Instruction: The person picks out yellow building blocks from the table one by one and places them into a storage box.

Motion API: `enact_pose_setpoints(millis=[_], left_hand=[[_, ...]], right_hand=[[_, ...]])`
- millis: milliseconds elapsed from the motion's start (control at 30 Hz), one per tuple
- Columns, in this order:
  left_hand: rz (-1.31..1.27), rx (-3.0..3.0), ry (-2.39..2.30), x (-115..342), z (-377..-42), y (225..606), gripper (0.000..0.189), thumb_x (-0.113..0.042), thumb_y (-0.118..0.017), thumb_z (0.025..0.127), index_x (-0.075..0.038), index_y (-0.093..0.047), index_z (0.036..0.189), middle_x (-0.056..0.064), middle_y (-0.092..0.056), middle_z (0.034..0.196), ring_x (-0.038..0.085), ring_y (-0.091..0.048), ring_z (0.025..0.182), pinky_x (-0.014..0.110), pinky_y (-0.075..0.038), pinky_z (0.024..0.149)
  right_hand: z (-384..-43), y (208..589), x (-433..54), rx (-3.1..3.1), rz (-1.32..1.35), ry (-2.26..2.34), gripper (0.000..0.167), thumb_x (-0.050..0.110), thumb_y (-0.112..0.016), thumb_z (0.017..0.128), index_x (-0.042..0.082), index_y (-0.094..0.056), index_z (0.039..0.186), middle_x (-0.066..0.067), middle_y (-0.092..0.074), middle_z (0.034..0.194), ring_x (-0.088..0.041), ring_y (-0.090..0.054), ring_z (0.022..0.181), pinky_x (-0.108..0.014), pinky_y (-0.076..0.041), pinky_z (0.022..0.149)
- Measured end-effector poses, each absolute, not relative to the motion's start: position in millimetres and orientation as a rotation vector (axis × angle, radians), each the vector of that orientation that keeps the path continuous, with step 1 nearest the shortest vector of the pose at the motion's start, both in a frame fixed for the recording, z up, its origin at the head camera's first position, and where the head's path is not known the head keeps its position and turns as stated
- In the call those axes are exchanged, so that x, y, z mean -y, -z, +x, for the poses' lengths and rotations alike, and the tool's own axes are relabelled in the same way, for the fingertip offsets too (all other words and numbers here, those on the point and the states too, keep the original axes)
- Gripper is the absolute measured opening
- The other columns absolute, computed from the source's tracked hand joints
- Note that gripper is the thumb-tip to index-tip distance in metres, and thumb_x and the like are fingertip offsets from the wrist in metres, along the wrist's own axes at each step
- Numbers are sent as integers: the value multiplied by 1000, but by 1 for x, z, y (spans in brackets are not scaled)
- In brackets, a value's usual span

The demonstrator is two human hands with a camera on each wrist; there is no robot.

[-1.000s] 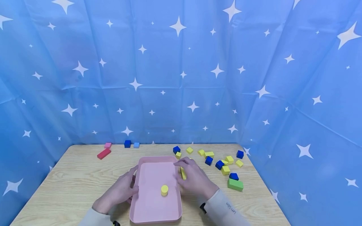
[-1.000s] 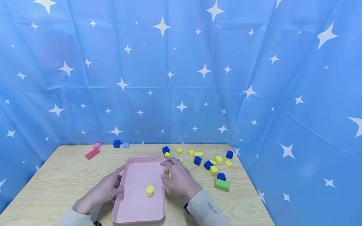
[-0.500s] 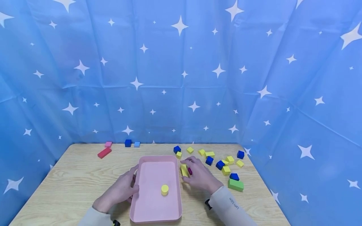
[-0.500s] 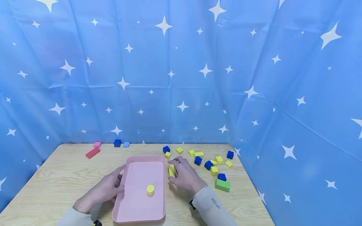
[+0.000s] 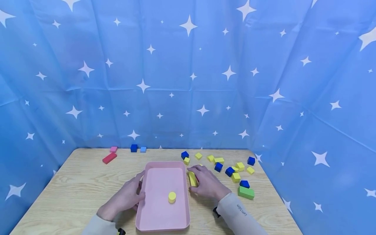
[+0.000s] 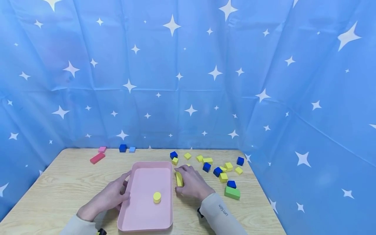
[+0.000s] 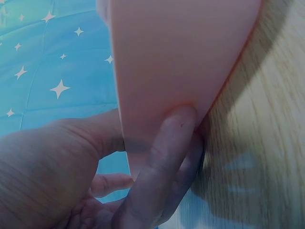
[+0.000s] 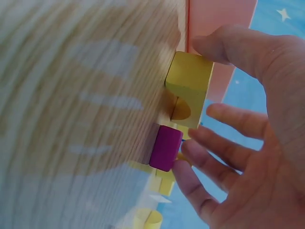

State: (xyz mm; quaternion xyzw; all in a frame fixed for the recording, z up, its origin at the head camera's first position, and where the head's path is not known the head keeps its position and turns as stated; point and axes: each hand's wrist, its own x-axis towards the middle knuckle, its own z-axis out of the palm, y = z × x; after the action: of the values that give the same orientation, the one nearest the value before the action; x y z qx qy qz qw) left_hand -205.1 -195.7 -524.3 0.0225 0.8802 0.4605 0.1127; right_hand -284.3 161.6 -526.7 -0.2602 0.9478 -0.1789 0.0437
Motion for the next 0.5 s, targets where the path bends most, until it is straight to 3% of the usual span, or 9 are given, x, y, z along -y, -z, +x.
enact_pose_setpoints(millis=[167,500], left_hand=[[65,-2587,-1360,195,-205,524,94,3,-77,102,-5,-30,183,18,-73,128,19,-77,74,39,-69,52],[58,-2589,-1345,195,-206,524,94,2,-78,102,-7,-31,183,16,-72,125,18,-77,77,39,-70,53]], right_hand=[[-286,529,-163,-2897,-829,515,80,36,-93,97,15,-62,168,-10,-65,168,-41,-61,157,-72,-52,131],[-287,529,-163,-2898,-834,486,79,39,-95,96,16,-65,166,-9,-70,161,-36,-65,149,-67,-57,127]])
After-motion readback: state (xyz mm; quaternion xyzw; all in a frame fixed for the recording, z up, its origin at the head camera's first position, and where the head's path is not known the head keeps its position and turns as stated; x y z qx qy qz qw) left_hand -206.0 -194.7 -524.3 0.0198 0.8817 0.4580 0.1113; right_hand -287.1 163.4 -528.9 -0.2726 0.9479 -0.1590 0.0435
